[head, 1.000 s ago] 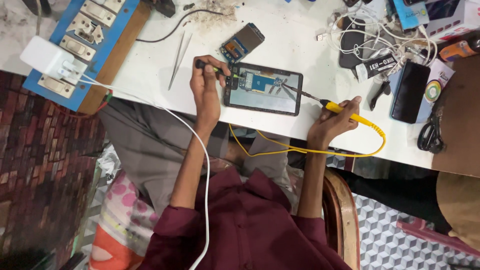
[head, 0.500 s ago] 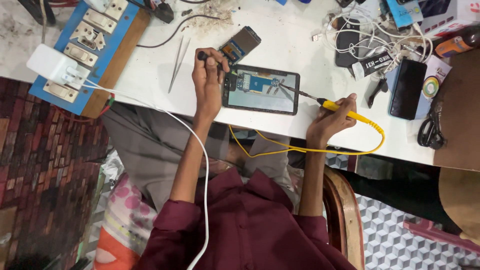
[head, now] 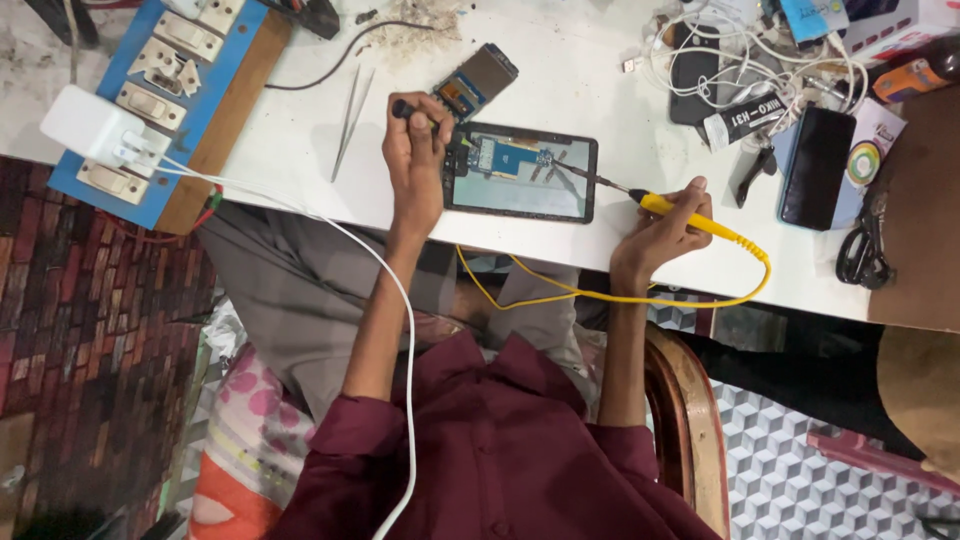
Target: The person uses a soldering iron and a screwdriver to work on the internal circuit board of a disassembled tablet. They repeatedly apply heat to specific points on the board while manipulating components with the screwdriver.
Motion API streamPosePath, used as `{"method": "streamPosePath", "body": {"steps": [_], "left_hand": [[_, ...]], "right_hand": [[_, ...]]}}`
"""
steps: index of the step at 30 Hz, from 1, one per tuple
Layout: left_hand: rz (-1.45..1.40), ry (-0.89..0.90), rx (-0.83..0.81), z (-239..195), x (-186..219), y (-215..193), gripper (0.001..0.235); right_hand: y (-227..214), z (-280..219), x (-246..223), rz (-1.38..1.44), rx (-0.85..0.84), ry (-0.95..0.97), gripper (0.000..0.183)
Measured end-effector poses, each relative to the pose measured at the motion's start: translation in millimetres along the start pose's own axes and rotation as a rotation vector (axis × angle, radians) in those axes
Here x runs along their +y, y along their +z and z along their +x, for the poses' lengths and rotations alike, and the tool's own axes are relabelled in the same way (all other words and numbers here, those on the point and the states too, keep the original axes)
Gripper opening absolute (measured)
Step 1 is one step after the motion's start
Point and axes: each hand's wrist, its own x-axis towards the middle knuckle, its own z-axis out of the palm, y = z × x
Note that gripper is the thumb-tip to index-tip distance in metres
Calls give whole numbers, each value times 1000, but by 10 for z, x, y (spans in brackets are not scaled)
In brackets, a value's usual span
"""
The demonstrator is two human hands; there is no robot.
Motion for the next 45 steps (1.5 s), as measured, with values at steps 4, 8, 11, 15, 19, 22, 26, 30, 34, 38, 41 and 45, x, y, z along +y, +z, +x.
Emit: {"method": "streamPosePath", "body": {"steps": [4,8,11,15,19,22,26,30,34,38,41,45], "left_hand": [[73,7,-2,-39,42,29,42],[115,8,6,-42,65,27,43],[104,1,2,-48,56,19,43],[81,-13,23,-26,42,-1,44],[46,-5,15,-16,29,10,45],[30,-13,12,-10,44,10,46],[55,-67,41,-14,67,2,46],[-4,-49,29,-1,60,4,46],[-17,-38,30,7,54,5,46],[0,-69,45,-5,60,0,47],[17,-75,52,5,44,-10,46],[-28,-76,59,-52,-25,-56,44]], "right_hand": [[-18,24,72,-7,4,-72,40],[-61,24,132,-64,-60,-162,41],[-89,22,155,-43,-74,-138,36],[-84,15,135,-13,-78,-100,32],[-64,10,49,-45,-160,-185,29],[-8,61,-69,-86,-211,-196,29],[77,206,-212,-185,-299,-170,28],[292,417,-193,-280,-343,-343,37],[403,414,-246,-566,-322,-598,34],[515,265,-389,-474,-355,-397,43],[583,177,-490,-473,-398,-399,44],[574,72,-590,-478,-458,-406,45]]}}
